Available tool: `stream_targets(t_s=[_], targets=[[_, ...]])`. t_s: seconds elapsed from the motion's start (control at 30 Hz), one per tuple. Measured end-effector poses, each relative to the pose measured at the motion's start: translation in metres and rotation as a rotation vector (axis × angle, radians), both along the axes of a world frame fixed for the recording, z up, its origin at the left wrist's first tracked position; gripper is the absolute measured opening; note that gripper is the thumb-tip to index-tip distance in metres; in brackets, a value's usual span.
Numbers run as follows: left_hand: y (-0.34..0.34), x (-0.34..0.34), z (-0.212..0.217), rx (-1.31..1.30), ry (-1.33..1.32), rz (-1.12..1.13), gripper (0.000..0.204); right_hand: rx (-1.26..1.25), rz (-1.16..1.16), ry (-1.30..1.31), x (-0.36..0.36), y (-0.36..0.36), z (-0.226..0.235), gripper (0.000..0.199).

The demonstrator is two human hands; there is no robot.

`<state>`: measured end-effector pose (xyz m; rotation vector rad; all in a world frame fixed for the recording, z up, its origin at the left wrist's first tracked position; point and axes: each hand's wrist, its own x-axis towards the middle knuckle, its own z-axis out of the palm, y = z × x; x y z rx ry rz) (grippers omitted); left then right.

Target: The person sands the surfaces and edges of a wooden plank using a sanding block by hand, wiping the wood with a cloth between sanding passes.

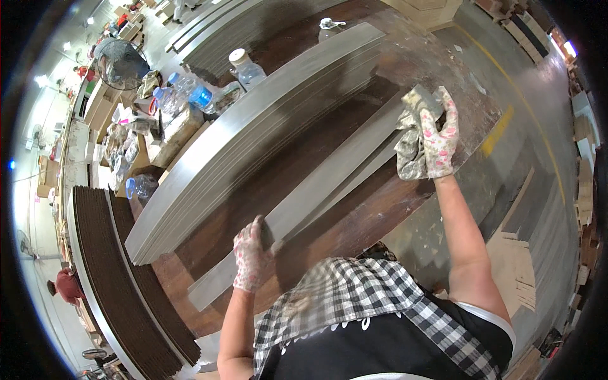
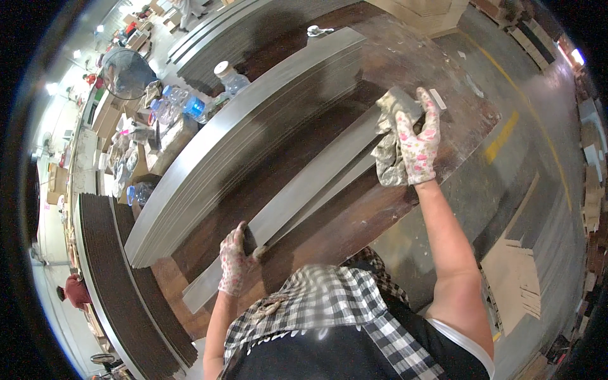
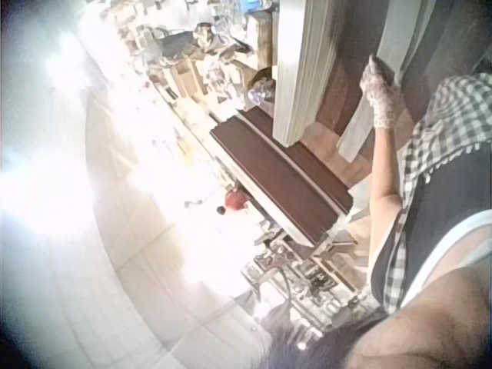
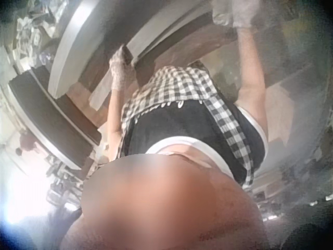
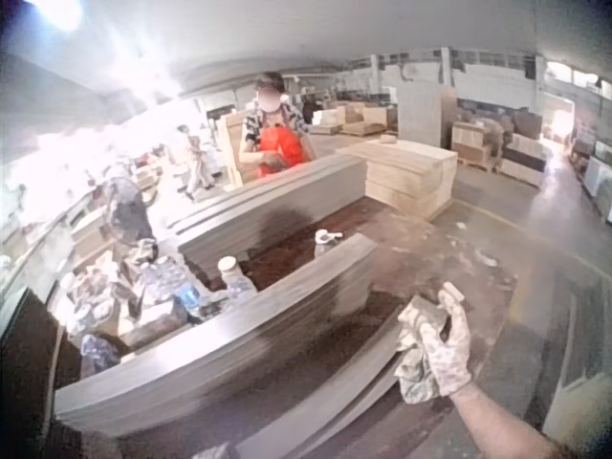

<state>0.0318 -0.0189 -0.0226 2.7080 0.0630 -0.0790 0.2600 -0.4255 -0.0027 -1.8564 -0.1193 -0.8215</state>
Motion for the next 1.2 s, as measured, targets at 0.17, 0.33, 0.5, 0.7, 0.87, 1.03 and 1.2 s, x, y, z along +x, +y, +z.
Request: stream_targets(t_s=[0.17,0.33,0.5,0.7,0.87,1.03,1.2], targets=[[0.014,-0.001,-0.011,0.137,-0.093,-0.201,0.081,0.049,0.109,0.013,-0.043,0.036,0.014,0.056],[0.003,-0.002,-0.011,0.156,-0.095,-0.261,0.090,0.260,0.324,0.172,-0.090,0.090,0.026,0.058],[0.001,-0.004,0.003,0.087,0.023,-0.252,0.095,-0.332,0.448,0.023,-0.106,0.183,-0.009,0.072],[0.010,-0.014,-0.001,0.044,-0.020,-0.237,0.091,-0.591,0.364,0.145,-0.054,0.137,-0.060,0.066],[0.007,-0.008,0.005,0.101,0.020,-0.199,0.104,0.159,0.054,0.634,0.067,-0.009,-0.035,0.064],[0.002,-0.002,0.002,0.190,0.121,-0.122,0.084,-0.687,0.089,0.316,0.070,0.006,-0.064,0.071],[0.010,-0.019,-0.008,0.155,0.119,-0.160,0.081,-0.464,0.122,0.443,0.046,0.001,-0.065,0.068]])
